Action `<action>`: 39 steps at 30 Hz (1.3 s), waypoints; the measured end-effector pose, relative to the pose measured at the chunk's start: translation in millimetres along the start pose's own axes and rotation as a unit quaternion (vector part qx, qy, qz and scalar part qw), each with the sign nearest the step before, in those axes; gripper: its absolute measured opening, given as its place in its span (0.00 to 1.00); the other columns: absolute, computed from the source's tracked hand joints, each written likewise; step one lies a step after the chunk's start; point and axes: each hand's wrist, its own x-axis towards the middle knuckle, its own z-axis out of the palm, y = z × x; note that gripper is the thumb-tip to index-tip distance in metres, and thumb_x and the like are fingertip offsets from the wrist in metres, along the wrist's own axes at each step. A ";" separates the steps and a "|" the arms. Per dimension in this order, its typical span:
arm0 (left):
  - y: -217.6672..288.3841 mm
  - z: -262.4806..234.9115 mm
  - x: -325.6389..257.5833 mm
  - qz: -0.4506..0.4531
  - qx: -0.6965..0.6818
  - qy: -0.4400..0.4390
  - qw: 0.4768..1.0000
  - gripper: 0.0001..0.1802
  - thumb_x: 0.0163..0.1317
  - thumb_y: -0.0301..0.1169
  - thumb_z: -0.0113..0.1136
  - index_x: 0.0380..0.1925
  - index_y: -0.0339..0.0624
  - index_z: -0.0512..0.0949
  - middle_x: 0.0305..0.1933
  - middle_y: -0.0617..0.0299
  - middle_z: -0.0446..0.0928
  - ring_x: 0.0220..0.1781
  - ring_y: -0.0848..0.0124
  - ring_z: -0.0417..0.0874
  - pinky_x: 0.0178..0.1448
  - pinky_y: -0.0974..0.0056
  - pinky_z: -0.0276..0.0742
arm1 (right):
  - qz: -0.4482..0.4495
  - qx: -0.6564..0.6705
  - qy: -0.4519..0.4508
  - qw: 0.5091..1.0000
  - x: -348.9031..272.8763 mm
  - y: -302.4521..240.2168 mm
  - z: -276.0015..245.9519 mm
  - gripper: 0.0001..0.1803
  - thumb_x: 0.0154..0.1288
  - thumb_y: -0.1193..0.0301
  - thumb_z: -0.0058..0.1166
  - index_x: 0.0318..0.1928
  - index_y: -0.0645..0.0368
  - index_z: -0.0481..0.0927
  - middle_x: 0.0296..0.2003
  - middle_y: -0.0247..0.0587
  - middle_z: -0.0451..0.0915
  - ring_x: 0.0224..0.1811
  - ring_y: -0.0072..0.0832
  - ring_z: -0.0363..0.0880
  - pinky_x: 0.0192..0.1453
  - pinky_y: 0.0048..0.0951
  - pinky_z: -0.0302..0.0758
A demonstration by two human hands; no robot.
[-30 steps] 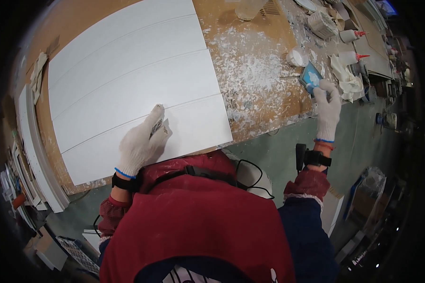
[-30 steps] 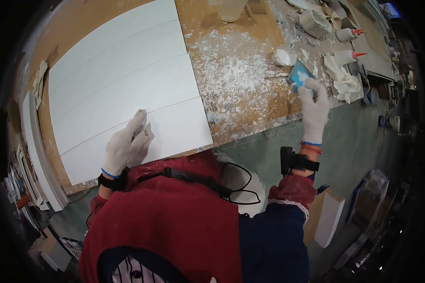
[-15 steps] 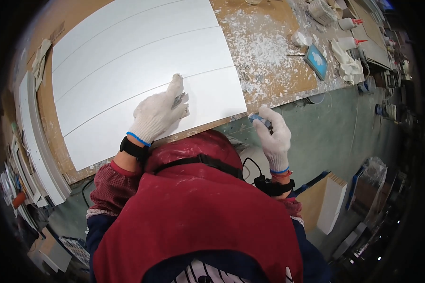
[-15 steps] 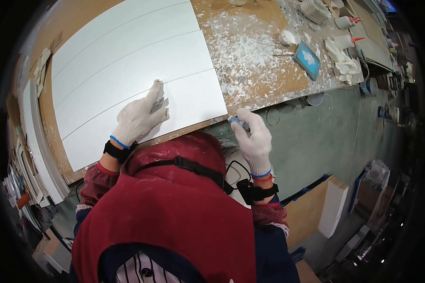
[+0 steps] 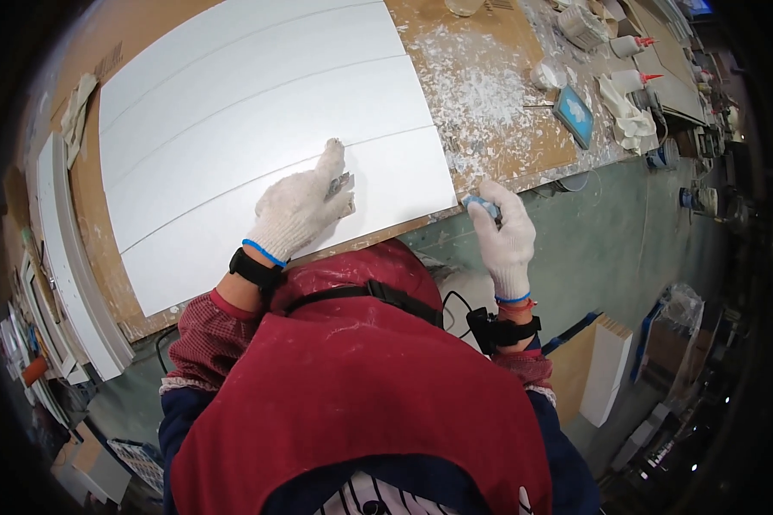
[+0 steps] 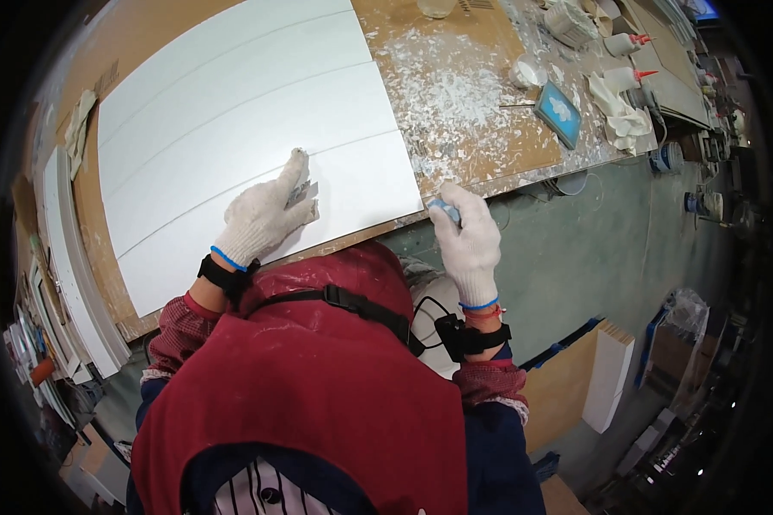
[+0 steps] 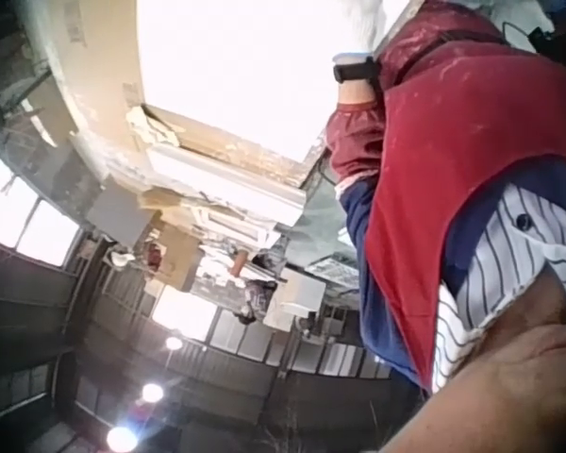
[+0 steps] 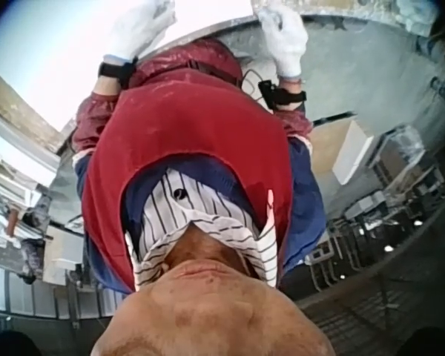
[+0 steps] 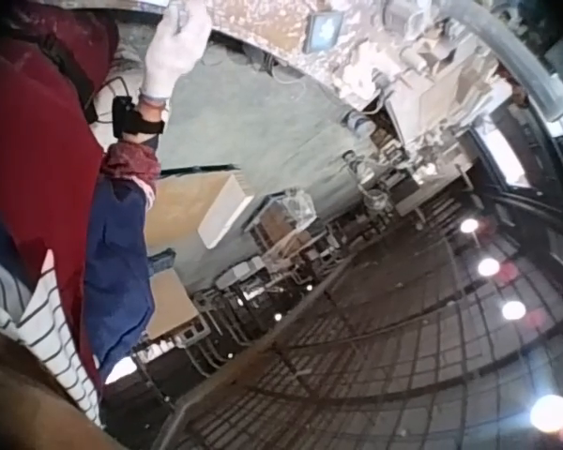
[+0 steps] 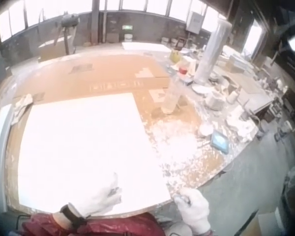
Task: Cleaning and inspecting white wood furniture panels using a cloth, scraping tool, and air nozzle.
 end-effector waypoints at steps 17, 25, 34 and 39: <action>76.0 26.0 11.9 0.228 -0.064 -0.131 0.963 0.22 0.67 0.39 0.50 0.60 0.48 0.69 0.29 0.56 0.82 0.32 0.54 0.85 0.37 0.53 0.81 | -0.073 0.000 -0.117 0.990 121.9 -19.8 22.0 0.24 0.59 0.64 0.61 0.54 0.61 0.77 0.45 0.47 0.83 0.46 0.35 0.82 0.52 0.32 0.76; 79.8 42.5 22.7 0.339 0.161 -0.150 0.915 0.34 0.56 0.33 0.61 0.65 0.47 0.65 0.22 0.58 0.78 0.22 0.61 0.83 0.22 0.58 0.78 | -0.053 -0.012 -0.161 0.985 132.9 -28.5 19.1 0.21 0.59 0.62 0.59 0.51 0.58 0.78 0.39 0.49 0.82 0.41 0.39 0.82 0.49 0.35 0.76; 75.7 45.4 18.7 0.314 0.078 -0.057 0.945 0.28 0.57 0.32 0.61 0.58 0.37 0.68 0.24 0.56 0.81 0.27 0.57 0.85 0.29 0.55 0.81 | -0.093 -0.020 -0.164 0.982 143.9 -27.8 19.4 0.21 0.59 0.62 0.59 0.51 0.59 0.78 0.38 0.48 0.82 0.40 0.37 0.81 0.48 0.35 0.76; 59.4 40.5 22.5 0.345 -0.014 -0.002 0.938 0.19 0.61 0.36 0.58 0.51 0.44 0.71 0.28 0.55 0.81 0.30 0.52 0.84 0.34 0.51 0.81 | -0.108 0.019 -0.140 0.984 156.8 -27.4 22.4 0.21 0.58 0.64 0.61 0.51 0.60 0.78 0.40 0.46 0.82 0.41 0.34 0.81 0.49 0.33 0.76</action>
